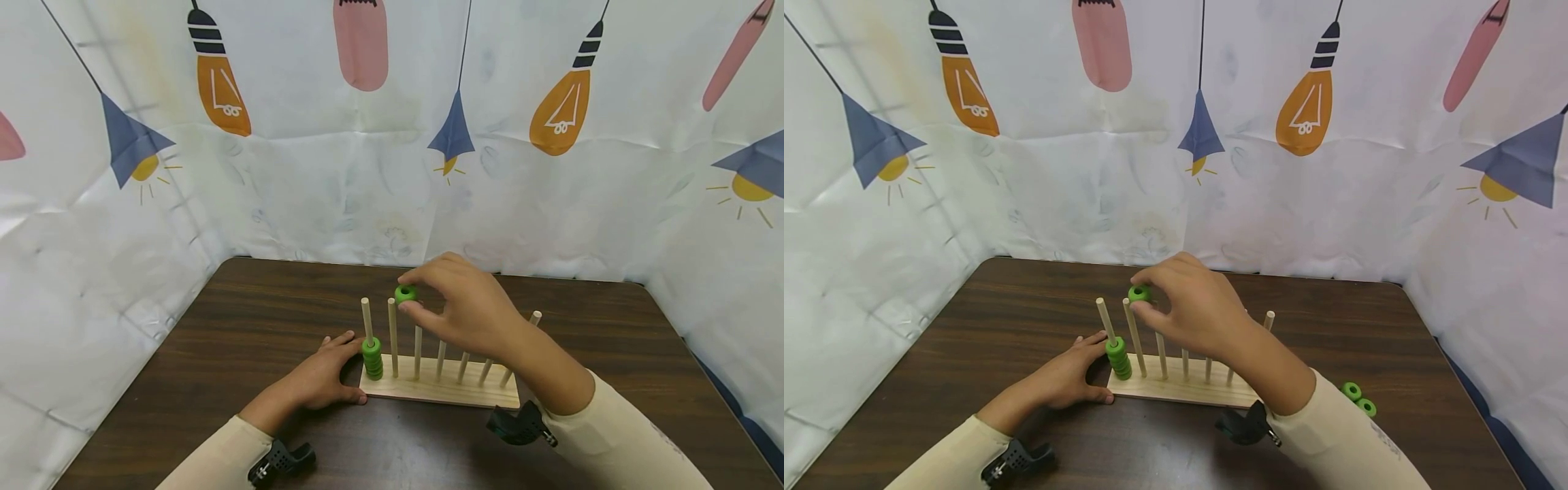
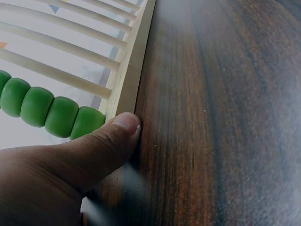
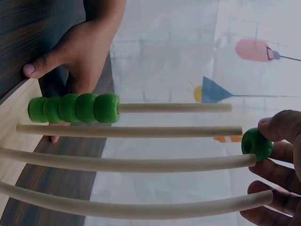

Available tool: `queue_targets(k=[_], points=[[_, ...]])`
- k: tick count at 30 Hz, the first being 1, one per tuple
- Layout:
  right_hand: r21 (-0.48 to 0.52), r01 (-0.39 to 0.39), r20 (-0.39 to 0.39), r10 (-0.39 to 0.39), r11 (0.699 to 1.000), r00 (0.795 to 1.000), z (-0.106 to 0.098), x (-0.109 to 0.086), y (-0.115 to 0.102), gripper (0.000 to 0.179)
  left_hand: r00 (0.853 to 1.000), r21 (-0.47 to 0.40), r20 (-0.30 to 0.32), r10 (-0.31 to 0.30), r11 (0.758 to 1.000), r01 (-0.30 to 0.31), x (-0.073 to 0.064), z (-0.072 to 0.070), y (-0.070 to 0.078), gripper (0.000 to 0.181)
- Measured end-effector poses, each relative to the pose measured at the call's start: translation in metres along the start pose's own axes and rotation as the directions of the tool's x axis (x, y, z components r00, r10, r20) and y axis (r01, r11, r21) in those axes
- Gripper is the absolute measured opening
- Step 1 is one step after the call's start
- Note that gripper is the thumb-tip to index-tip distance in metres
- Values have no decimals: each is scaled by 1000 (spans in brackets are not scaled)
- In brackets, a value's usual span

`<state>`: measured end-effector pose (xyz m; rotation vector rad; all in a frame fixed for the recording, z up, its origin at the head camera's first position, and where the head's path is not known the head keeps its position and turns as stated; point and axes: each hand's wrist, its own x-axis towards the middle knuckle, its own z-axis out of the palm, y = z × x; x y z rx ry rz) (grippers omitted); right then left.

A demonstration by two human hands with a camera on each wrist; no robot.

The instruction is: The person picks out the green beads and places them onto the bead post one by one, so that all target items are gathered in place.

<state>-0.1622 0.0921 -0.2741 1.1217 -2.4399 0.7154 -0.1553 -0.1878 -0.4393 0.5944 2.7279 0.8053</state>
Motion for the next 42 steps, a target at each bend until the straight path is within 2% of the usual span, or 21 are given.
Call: queue_targets(k=[5, 12, 22, 32, 37, 42], points=[[7, -10, 8, 10, 1000, 1000, 3, 3, -1, 27, 1000, -8, 0, -3, 1000, 3, 1, 1, -1, 94], [-1, 19, -6, -19, 1000, 1000, 8, 10, -6, 26, 1000, -7, -5, -1, 1000, 1, 1, 1, -1, 94], [26, -2, 30, 1, 1000, 1000, 15, 19, -14, 27, 1000, -4, -3, 5, 1000, -5, 1, 1, -4, 94], [43, 42, 21, -43, 998, 999, 25, 28, -18, 25, 1000, -10, 6, -18, 1000, 18, 1, 1, -3, 94], [27, 15, 46, -16, 1000, 999, 27, 30, -20, 25, 1000, -11, 13, -16, 1000, 16, 1, 0, -2, 94], [3, -24, 102, 24, 1000, 994, 27, 31, -21, 26, 1000, -3, 12, -11, 1000, 11, 1, 0, -3, 93]])
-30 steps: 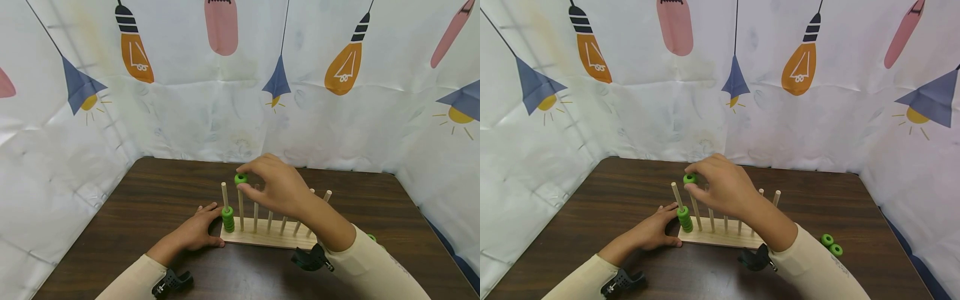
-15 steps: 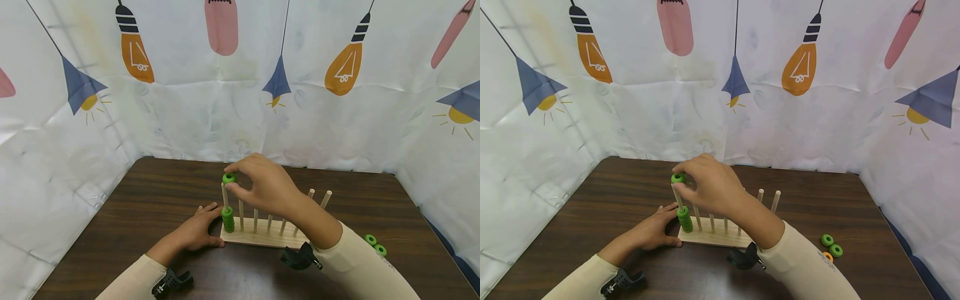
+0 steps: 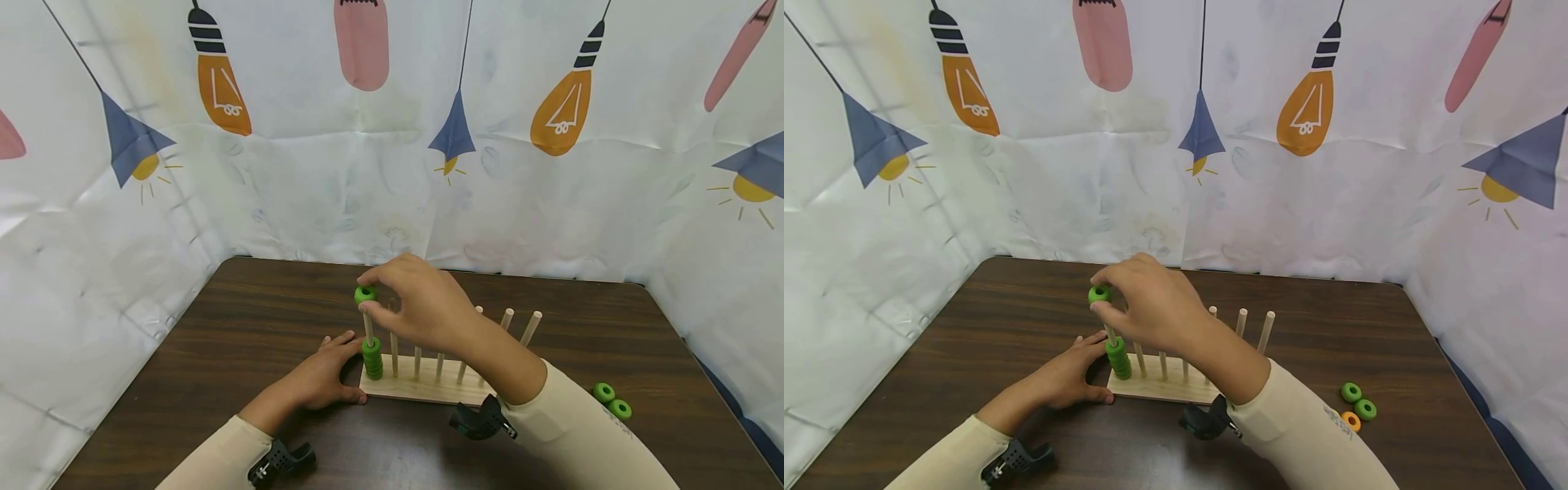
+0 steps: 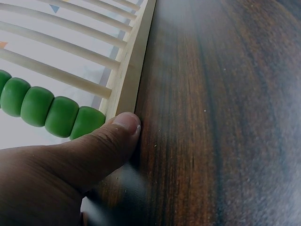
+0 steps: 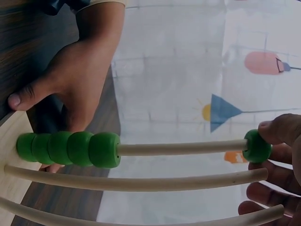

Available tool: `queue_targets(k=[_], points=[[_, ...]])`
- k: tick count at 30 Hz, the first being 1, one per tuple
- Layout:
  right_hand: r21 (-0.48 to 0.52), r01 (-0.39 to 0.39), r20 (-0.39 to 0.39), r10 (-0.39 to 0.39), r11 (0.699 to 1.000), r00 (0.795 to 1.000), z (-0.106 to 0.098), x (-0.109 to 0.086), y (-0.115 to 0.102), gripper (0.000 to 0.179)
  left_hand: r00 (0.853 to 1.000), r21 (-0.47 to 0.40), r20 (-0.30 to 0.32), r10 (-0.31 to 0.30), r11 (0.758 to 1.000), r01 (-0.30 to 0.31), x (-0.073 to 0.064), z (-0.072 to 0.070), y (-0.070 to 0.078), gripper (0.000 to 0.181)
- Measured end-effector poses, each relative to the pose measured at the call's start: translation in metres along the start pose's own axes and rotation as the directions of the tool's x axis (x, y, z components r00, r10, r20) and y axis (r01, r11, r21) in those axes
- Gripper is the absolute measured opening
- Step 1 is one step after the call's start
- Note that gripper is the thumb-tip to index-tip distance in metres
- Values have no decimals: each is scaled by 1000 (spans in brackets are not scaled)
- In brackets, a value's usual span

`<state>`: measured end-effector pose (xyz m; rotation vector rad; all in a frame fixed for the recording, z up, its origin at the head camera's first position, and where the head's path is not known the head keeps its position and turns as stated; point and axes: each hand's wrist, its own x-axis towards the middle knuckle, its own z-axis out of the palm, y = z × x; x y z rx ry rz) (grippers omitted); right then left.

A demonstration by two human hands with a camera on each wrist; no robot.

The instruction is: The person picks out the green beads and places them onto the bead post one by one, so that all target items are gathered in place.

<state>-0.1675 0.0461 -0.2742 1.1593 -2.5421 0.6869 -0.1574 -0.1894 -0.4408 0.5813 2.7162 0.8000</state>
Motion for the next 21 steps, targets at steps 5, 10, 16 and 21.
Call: queue_targets(k=[5, 10, 16, 21], points=[[-19, -24, 19, 24, 1000, 1000, -4, -2, 1, 28, 1000, 8, -8, 20, 1000, -20, 1, 0, 0, 92], [-36, -46, -5, 46, 998, 999, -16, -13, 7, 28, 1000, 20, -20, 20, 1000, -20, 1, 1, 1, 88], [-94, -80, -38, 77, 992, 996, -36, -33, 27, 28, 999, 20, -34, 10, 1000, -9, 0, 2, 1, 87], [-126, -109, -74, 100, 986, 992, -49, -58, 49, 26, 999, 12, -37, 13, 1000, -13, 0, 2, 1, 87]])
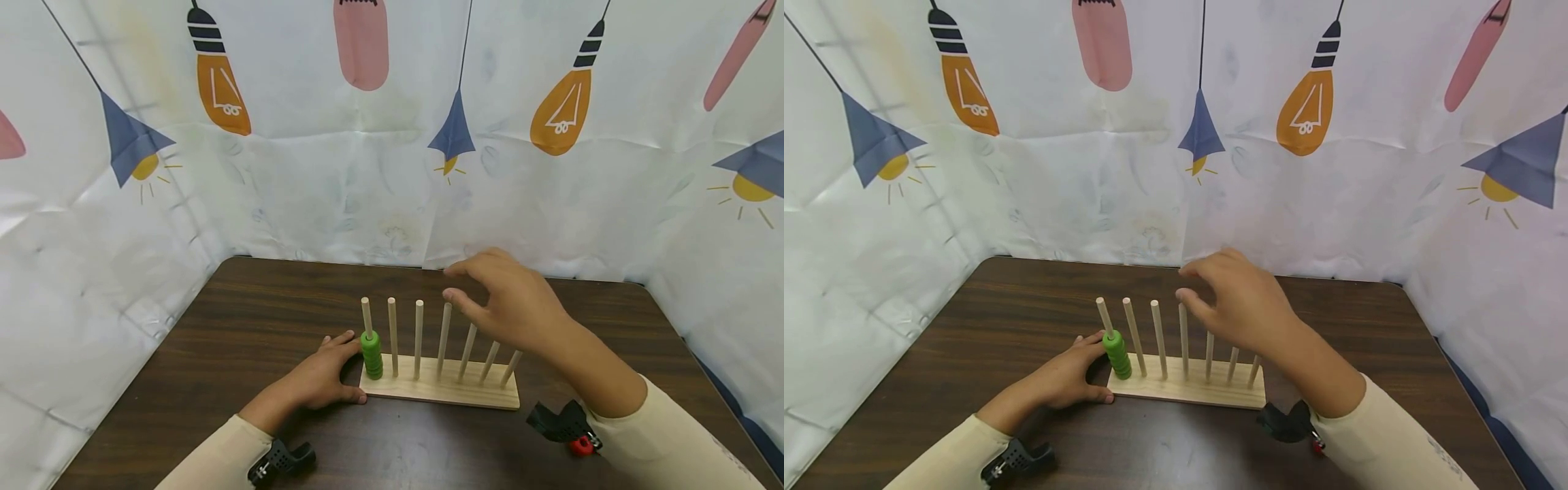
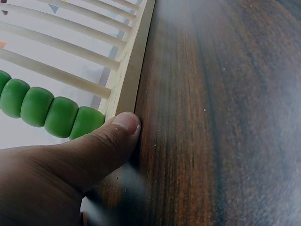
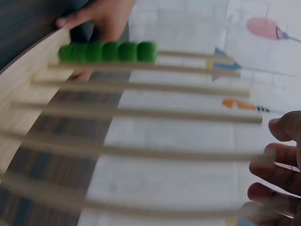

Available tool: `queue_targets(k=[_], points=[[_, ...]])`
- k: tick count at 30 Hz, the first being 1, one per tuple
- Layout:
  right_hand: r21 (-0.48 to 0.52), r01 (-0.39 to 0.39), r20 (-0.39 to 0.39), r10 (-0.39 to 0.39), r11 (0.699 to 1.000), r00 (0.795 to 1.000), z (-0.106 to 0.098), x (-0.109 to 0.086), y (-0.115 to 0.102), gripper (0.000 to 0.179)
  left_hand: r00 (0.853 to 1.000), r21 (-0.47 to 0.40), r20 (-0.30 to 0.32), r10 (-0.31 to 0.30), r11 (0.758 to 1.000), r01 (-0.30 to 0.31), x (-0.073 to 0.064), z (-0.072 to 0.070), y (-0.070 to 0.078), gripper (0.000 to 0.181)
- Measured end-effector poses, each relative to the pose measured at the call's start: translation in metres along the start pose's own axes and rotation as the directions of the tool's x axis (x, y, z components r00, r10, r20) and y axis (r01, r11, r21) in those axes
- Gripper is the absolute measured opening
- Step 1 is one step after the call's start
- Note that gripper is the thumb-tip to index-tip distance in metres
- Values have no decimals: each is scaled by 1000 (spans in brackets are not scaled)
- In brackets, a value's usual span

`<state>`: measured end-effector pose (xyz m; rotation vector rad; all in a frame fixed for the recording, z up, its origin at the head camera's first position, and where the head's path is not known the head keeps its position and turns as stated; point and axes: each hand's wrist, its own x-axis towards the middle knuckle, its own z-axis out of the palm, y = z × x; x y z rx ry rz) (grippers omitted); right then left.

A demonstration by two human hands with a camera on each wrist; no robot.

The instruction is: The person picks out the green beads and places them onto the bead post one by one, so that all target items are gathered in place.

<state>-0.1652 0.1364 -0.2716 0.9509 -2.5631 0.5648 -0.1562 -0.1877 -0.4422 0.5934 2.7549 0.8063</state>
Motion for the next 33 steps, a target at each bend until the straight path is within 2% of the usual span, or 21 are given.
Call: queue_targets(k=[10, 18, 23, 27, 33], points=[[-51, -133, -26, 132, 990, 991, -24, -36, 30, 25, 1000, 6, -3, -21, 1000, 21, -1, -1, 0, 89], [-94, -255, -13, 255, 962, 967, -39, -68, 53, 33, 1000, 11, 0, -11, 1000, 11, 0, 0, 1, 88], [-94, -301, -1, 303, 949, 953, -42, -88, 72, 34, 1000, 20, 7, -17, 1000, 17, 1, 0, 1, 88], [-81, -348, 36, 351, 934, 936, -41, -103, 88, 36, 1000, 19, 8, -14, 1000, 14, 1, -1, 1, 89], [-91, -431, 71, 437, 898, 896, -32, -131, 109, 41, 1000, 11, 1, -10, 1000, 10, -1, -1, 2, 88]])
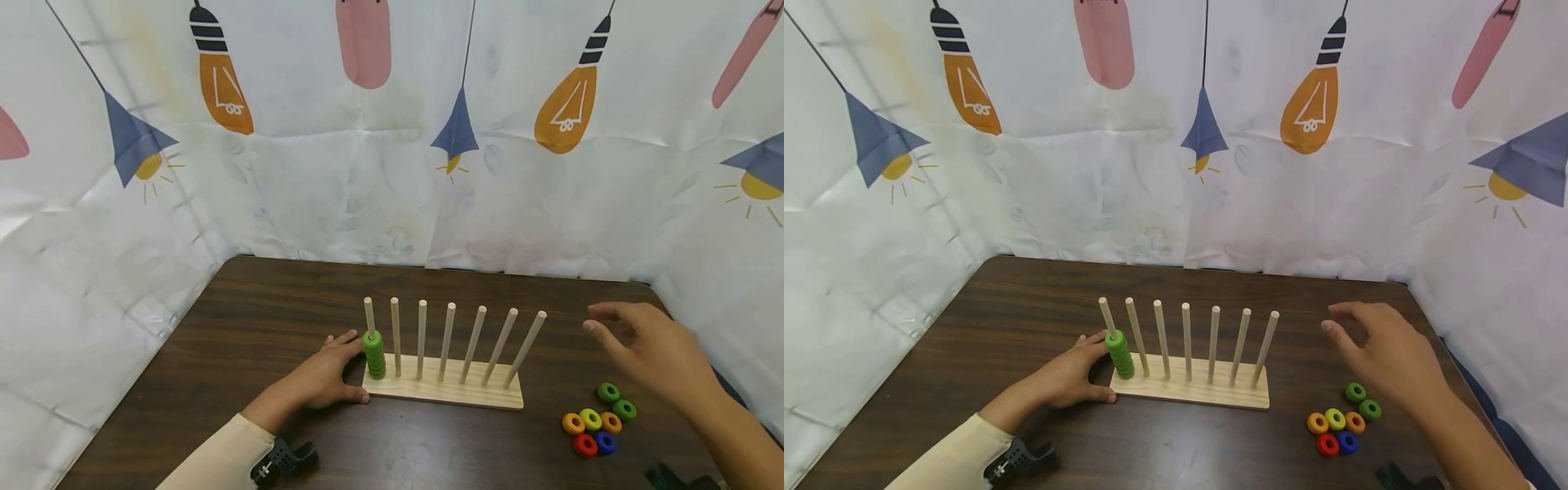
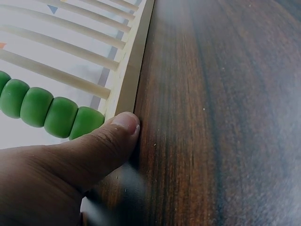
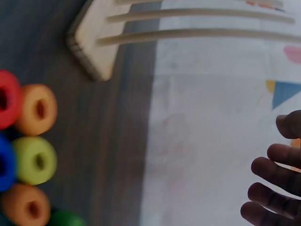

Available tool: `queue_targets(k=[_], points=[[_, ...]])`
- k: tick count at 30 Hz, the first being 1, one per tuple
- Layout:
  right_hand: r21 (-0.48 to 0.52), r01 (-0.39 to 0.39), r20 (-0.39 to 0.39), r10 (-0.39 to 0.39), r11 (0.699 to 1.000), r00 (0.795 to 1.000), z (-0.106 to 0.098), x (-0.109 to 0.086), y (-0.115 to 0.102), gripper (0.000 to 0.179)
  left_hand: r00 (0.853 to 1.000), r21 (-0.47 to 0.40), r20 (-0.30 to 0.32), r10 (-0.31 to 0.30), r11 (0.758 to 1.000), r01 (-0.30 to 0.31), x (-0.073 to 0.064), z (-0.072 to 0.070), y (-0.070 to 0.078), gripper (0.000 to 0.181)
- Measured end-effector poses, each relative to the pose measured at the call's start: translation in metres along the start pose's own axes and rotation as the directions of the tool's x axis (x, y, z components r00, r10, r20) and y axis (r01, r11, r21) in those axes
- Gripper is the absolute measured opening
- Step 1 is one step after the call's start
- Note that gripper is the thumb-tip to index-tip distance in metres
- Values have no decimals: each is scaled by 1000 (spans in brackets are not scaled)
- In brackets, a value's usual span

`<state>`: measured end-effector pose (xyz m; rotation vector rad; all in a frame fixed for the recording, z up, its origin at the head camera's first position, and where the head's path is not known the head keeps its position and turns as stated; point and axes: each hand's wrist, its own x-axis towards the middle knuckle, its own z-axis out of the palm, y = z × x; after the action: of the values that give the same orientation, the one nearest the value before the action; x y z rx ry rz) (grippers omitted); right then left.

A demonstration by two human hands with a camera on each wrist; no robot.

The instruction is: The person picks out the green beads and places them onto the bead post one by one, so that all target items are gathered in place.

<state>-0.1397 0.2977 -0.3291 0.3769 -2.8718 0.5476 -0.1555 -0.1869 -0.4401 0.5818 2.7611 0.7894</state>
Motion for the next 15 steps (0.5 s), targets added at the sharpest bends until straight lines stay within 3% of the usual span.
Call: queue_targets(k=[4, 10, 15], points=[[-4, -62, 54, 62, 998, 997, 12, -9, 19, 47, 1000, 1, -1, 7, 1000, -7, 0, 0, 1, 88], [-22, -147, 166, 149, 989, 975, 30, -21, 44, 57, 1000, 7, 1, 5, 1000, -5, 0, 0, 1, 88], [-18, -140, 214, 141, 990, 967, 43, -27, 58, 57, 1000, 1, 3, -4, 1000, 4, -1, 0, 1, 89]])
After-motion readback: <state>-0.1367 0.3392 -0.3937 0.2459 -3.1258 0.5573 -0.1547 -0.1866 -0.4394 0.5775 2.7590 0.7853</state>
